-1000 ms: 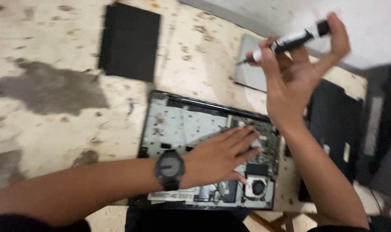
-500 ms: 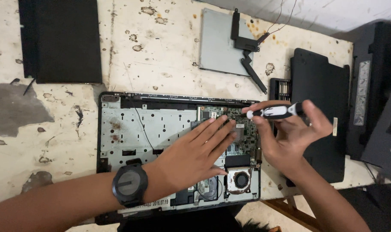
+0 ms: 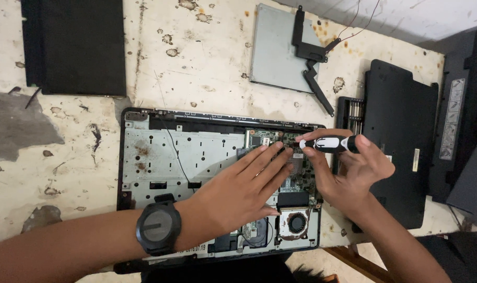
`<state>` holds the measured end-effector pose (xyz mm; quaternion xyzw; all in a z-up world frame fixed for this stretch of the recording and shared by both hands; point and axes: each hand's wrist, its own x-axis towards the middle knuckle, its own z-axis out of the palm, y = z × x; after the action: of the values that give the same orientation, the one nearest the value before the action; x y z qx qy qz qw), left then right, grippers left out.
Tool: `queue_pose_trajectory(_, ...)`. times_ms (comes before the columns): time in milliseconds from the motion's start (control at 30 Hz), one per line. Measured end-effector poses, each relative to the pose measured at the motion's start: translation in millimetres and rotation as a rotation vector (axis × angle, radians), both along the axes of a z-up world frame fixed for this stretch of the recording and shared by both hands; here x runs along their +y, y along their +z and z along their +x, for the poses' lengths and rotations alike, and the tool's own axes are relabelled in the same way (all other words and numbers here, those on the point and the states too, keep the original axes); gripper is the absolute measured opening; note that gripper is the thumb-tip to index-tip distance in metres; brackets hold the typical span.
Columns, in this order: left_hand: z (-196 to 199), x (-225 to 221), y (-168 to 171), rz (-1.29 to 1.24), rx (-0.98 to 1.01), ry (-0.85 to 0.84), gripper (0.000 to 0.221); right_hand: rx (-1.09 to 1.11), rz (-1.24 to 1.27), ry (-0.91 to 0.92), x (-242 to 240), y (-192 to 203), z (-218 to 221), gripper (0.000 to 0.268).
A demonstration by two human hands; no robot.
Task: Disassembling a laptop by removing internal screws and disconnecting ribbon cables from the motherboard.
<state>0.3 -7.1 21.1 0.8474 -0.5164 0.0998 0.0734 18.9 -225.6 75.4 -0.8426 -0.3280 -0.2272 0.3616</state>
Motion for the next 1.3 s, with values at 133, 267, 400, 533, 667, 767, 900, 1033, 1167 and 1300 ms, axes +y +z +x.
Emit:
queue_pose_trajectory(133, -0.1, 0.3, -1.0, -0.02, 0.028, -0.002, 0.088, -0.033, -0.022, -0.013, -1.2, -1.9, -2.0, 0.084)
queue_pose_trajectory(267, -1.0, 0.2, -3.0, -0.021, 0.026, 0.003, 0.088, -0.031, -0.036, -0.054, -4.9, -3.1, -0.3, 0.087)
queue_pose_trajectory(400, 0.5, 1.6, -1.2, -0.009, 0.039, -0.009, 0.089, 0.062, 0.017, -0.062, -9.5, -11.0, -1.2, 0.089)
queue_pose_trajectory(533, -0.1, 2.0, -1.5, -0.022, 0.012, 0.002, 0.088, 0.148, 0.097, -0.13, -2.7, -8.5, 2.3, 0.085)
queue_pose_trajectory(667, -0.1, 1.2, -3.0, -0.025, 0.009, 0.008, 0.09, 0.313, 0.258, -0.327, 3.6, -7.0, 0.4, 0.082)
queue_pose_trajectory(767, -0.4, 2.0, -3.3, -0.014, 0.001, 0.009, 0.089, 0.487, 0.25, -0.387, 8.2, 3.6, 8.3, 0.075)
queue_pose_trajectory(900, -1.0, 1.6, -3.9, -0.022, 0.004, 0.022, 0.09, 0.632, 0.365, -0.334, 12.1, 6.5, 14.2, 0.067)
queue_pose_trajectory(1033, -1.0, 0.2, -4.3, -0.01, 0.014, 0.019, 0.09, 0.7, 0.385, -0.391, 10.4, 4.9, 15.7, 0.065)
queue_pose_trajectory(1167, -0.7, 0.5, -4.1, -0.012, 0.014, 0.019, 0.09, 0.717, 0.362, -0.377, 10.3, 4.5, 16.8, 0.063)
queue_pose_trajectory(1300, -0.1, 1.6, -2.6, -0.02, 0.01, 0.017, 0.09, 0.724, 0.381, -0.383, 10.0, 3.2, 16.8, 0.063)
